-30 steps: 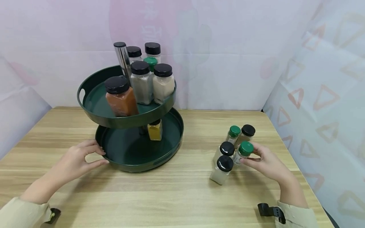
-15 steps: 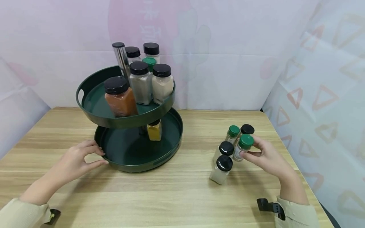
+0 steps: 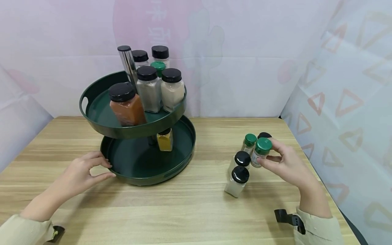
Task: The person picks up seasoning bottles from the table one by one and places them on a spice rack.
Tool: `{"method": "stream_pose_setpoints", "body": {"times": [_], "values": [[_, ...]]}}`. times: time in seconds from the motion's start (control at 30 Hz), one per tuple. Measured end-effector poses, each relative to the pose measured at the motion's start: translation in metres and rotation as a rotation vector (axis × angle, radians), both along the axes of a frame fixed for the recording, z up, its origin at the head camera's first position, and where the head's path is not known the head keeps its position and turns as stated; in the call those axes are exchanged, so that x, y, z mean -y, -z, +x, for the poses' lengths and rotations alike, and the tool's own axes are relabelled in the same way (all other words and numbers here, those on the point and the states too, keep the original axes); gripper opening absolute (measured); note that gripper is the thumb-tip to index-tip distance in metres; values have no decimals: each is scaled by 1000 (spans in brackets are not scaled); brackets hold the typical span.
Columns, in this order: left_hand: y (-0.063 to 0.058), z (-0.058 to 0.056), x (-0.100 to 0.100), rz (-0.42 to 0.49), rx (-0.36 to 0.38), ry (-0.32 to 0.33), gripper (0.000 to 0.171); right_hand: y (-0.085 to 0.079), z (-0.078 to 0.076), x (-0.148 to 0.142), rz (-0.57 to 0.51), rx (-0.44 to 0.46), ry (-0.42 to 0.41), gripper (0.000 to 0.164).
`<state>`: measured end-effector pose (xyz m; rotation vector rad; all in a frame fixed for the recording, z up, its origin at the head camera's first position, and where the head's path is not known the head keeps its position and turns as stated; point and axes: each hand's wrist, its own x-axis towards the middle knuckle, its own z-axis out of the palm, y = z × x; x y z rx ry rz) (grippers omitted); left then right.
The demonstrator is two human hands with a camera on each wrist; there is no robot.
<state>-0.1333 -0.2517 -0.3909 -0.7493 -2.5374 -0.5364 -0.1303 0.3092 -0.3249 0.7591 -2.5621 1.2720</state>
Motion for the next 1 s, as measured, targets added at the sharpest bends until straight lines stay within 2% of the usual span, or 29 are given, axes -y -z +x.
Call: {"method": "stream_pose_setpoints", "body": {"times": [0.27, 0.47, 0.7, 1.0], "values": [[1, 0, 0, 3, -4, 8, 25, -8, 5, 6, -13, -59, 38, 42], [2, -1, 1, 13, -25, 14, 27, -20, 7, 18, -16, -97, 25, 43], [1, 0, 0, 3, -10, -3, 26, -30, 3, 41, -21, -87, -19, 42], [0, 1, 1, 7, -5, 4, 26, -28, -6, 70, -33, -58, -54, 41]]}}
